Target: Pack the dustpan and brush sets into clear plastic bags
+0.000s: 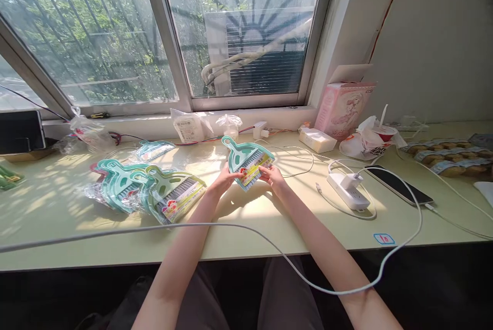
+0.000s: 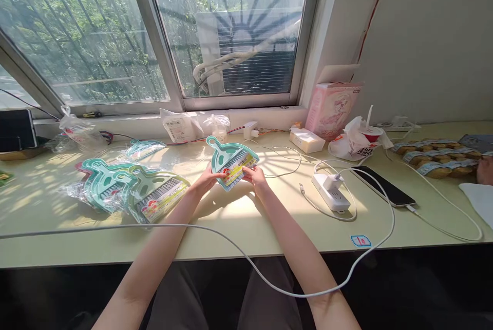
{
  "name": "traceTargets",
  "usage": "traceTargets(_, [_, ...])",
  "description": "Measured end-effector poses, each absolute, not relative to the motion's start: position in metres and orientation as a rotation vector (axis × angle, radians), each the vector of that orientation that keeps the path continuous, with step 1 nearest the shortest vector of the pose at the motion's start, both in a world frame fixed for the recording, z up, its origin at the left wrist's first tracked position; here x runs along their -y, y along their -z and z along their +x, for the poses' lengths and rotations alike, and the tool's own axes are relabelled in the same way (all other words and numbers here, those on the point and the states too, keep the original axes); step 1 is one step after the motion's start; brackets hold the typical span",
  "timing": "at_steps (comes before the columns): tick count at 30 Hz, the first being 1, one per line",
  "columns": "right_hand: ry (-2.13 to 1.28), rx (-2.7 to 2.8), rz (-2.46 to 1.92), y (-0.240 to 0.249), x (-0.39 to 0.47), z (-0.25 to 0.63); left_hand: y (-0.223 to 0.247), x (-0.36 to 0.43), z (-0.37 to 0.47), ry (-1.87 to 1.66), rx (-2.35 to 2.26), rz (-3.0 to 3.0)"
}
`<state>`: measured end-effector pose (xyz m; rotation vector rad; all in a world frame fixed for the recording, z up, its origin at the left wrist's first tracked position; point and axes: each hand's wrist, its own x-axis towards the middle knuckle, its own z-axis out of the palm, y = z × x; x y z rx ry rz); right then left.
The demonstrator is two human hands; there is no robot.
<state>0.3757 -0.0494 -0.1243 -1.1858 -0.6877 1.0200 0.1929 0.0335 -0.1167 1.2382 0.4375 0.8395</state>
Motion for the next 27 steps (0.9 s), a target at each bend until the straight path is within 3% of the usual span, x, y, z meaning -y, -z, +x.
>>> traceTargets(27, [-1.142, 0.534, -1.152, 0.134, 0.046, 0.381, 0.116, -0.027, 0.189, -0.792, -0.44, 1.33])
